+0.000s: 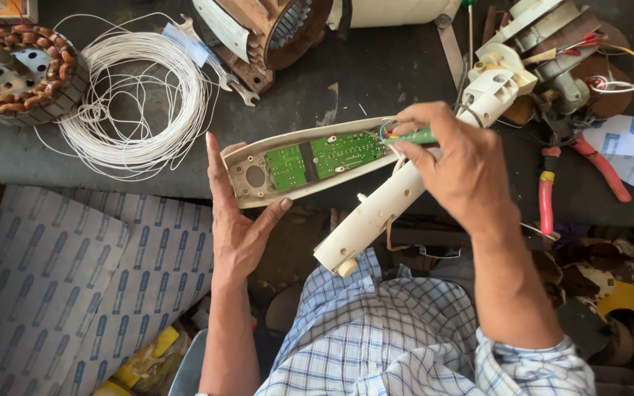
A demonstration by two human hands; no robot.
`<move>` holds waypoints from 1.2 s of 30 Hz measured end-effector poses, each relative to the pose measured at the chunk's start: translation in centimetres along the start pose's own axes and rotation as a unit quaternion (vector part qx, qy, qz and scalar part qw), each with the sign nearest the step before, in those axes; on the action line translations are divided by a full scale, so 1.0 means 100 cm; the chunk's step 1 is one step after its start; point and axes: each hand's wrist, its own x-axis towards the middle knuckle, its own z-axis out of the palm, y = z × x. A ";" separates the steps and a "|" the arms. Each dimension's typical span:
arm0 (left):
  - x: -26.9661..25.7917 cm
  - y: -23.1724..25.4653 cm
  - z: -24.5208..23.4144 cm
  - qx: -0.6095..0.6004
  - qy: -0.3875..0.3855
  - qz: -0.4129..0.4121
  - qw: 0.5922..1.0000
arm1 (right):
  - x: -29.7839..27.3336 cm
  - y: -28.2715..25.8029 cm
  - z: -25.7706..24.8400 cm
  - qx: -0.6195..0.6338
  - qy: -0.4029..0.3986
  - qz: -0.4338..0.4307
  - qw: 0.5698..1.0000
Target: The person disassembles a white plastic housing to access a green circuit board. Using a screwdriver, they remove screws and extract the board, then manipulate and reconnect several colored wires before placing the board back into the housing.
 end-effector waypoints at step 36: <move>0.001 0.004 -0.001 0.031 0.005 -0.013 0.999 | 0.083 0.010 -0.039 -0.172 -0.350 -0.238 0.889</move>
